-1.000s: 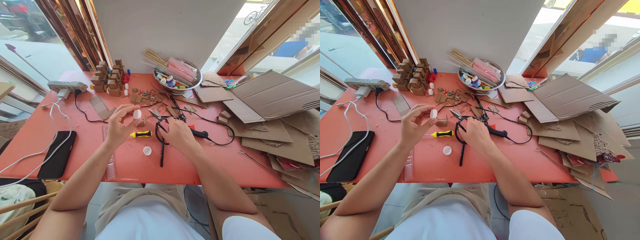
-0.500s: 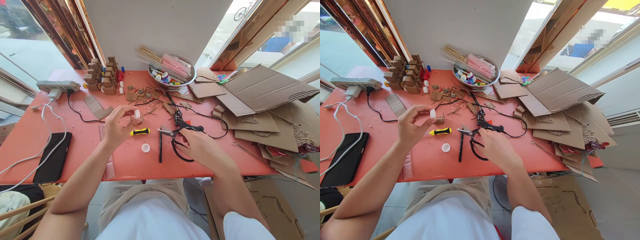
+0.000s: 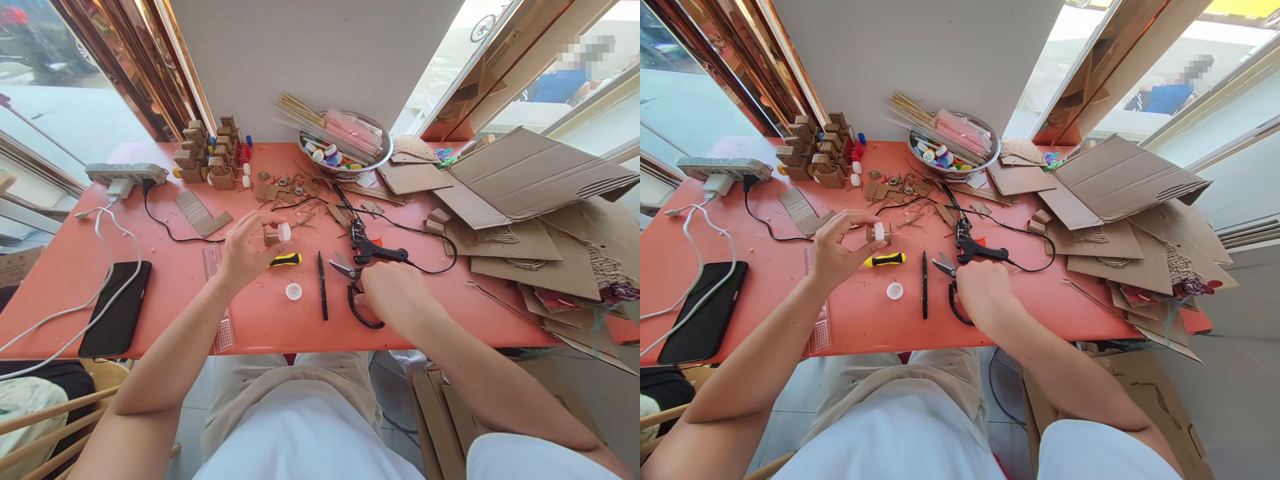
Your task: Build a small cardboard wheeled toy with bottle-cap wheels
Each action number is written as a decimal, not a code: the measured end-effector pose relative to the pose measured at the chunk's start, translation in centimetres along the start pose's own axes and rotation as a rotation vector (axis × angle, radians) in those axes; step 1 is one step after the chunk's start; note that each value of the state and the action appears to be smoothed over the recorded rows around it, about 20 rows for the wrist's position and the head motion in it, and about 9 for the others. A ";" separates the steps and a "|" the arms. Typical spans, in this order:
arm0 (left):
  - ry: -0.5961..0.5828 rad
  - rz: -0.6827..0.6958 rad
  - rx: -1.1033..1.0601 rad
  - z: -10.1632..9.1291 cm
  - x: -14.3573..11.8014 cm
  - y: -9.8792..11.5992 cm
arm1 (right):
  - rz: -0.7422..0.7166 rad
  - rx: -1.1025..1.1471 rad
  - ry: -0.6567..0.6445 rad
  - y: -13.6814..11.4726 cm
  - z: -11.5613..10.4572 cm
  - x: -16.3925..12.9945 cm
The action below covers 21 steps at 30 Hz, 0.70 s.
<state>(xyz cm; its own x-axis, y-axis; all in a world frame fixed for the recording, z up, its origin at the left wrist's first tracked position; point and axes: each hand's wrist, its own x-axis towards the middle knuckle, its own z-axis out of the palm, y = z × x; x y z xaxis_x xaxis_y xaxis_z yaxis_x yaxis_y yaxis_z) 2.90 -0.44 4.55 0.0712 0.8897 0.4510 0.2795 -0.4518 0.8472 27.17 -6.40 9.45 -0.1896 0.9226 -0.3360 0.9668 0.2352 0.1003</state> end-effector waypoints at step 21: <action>-0.107 0.224 0.039 0.6 -0.7 -0.2 | -0.430 1.226 0.147 -2.1 -0.1 4.7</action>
<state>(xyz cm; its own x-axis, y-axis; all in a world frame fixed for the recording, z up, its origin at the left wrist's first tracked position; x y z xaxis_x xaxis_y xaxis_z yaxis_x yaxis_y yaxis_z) 3.33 -0.96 3.88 0.2358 0.7703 0.5924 0.2820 -0.6376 0.7169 24.21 -2.52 7.71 -0.4623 0.8866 -0.0146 0.3363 0.1600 -0.9281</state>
